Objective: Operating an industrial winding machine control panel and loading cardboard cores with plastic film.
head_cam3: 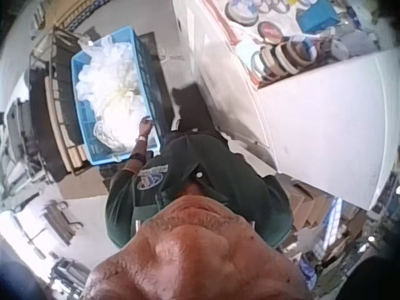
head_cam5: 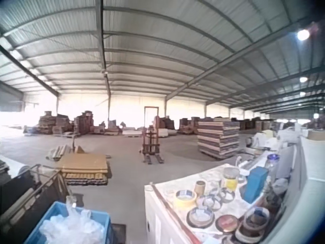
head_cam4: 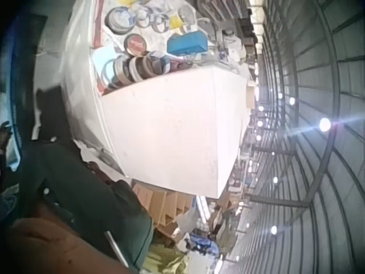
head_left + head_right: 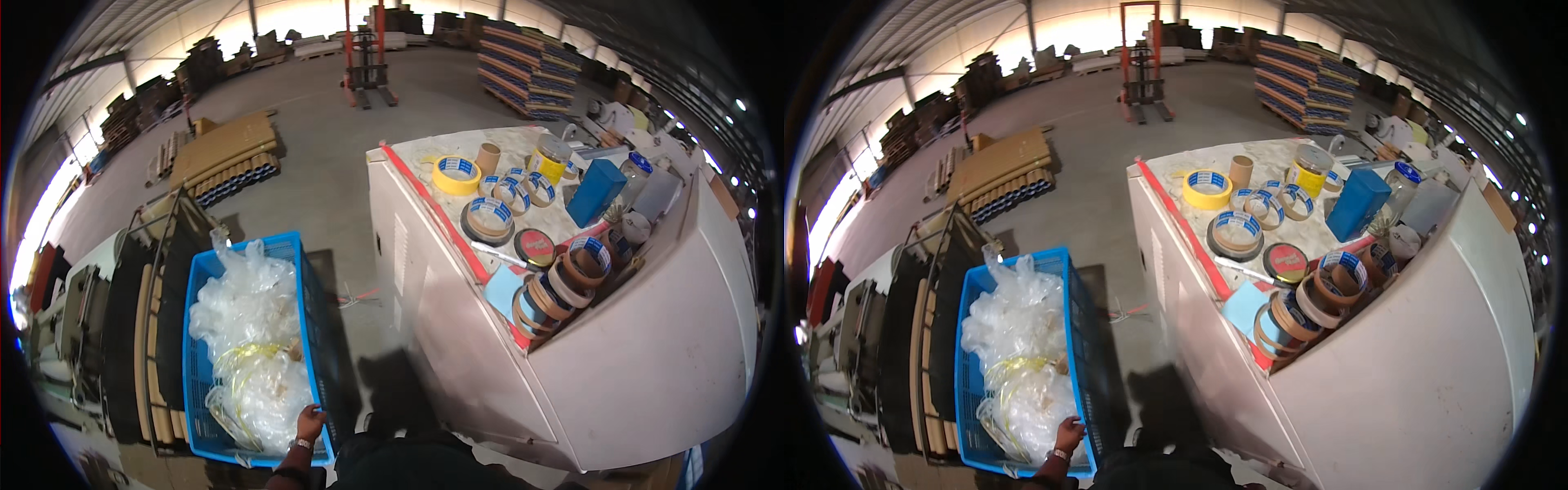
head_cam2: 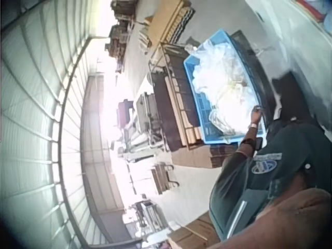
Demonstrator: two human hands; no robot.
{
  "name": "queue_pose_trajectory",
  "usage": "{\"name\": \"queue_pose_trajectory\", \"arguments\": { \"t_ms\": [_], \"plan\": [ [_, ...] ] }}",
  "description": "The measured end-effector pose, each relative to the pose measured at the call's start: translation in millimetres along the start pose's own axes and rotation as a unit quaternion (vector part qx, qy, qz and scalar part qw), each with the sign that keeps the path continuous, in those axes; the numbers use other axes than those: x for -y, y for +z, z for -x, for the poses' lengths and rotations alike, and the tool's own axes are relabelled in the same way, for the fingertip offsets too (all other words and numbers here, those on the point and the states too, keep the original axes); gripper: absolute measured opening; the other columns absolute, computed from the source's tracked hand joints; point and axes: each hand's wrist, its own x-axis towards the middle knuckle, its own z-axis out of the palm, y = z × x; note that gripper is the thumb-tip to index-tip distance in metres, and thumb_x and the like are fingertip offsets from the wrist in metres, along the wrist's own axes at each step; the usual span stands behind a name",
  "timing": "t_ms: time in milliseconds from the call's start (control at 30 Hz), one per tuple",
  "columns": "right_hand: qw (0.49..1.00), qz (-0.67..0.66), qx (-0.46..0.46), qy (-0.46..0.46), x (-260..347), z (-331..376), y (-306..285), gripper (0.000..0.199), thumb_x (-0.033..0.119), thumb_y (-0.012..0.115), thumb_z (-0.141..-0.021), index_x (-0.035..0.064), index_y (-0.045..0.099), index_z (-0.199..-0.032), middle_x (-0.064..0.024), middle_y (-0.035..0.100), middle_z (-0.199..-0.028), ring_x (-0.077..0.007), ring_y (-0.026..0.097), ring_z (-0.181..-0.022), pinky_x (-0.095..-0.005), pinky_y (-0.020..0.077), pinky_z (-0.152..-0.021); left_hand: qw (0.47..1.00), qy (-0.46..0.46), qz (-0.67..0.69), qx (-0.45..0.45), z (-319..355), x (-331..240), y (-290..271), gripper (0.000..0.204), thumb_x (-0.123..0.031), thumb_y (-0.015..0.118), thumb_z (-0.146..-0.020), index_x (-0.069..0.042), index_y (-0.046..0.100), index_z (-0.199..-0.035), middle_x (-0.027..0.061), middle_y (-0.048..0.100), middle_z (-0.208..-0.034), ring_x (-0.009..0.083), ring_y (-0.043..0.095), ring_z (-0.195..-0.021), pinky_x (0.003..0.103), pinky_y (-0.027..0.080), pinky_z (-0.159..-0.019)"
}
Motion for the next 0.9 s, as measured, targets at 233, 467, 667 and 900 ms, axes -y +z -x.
{"name": "queue_pose_trajectory", "arguments": {
  "t_ms": [233,467,667,900],
  "plan": [
    [0.983,-0.15,-0.109,0.013,84.9,1.2,-37.6,0.036,0.03,0.055,-0.089,0.0071,0.063,-0.116,-0.013,0.067,-0.11,-0.0292,0.064,-0.096,-0.041,0.0527,-0.08,0.992,0.083,-0.028,0.095,-146.3,-66.5,49.3,0.037,-0.017,0.067,-0.08,0.001,0.061,-0.112,0.0087,0.069,-0.08,0.0161,0.066,-0.074,0.031,0.052,-0.07],
    [0.956,-0.226,-0.173,0.067,77.6,-12.9,-56.5,0.037,0.032,0.055,-0.089,0.0074,0.064,-0.115,-0.0138,0.066,-0.11,-0.0305,0.063,-0.098,-0.0421,0.0514,-0.082,0.958,0.081,-0.223,0.16,-217.5,-128.4,103.6,0.045,-0.027,0.067,-0.076,0.0,0.063,-0.112,0.0154,0.07,-0.091,0.0278,0.067,-0.089,0.039,0.052,-0.082],
    [0.929,-0.294,-0.183,0.131,88.2,-24.4,-26.3,0.037,0.033,0.055,-0.089,0.0076,0.064,-0.114,-0.0146,0.066,-0.111,-0.0316,0.062,-0.099,-0.0429,0.0502,-0.084,0.929,0.084,-0.282,0.223,-295.4,-154.6,127.1,0.042,-0.029,0.067,-0.074,-0.004,0.066,-0.107,0.0174,0.069,-0.097,0.0325,0.065,-0.097,0.04,0.05,-0.088],
    [0.9,-0.349,-0.202,0.165,168.1,-54.3,19.3,0.038,0.035,0.056,-0.088,0.0079,0.064,-0.113,-0.0154,0.065,-0.111,-0.0329,0.061,-0.101,-0.044,0.0488,-0.086,0.885,0.087,-0.323,0.324,-382.3,-226.9,172.8,0.049,-0.038,0.064,-0.075,-0.004,0.067,-0.109,0.0221,0.065,-0.107,0.0363,0.061,-0.104,0.044,0.048,-0.093]
  ]
}}
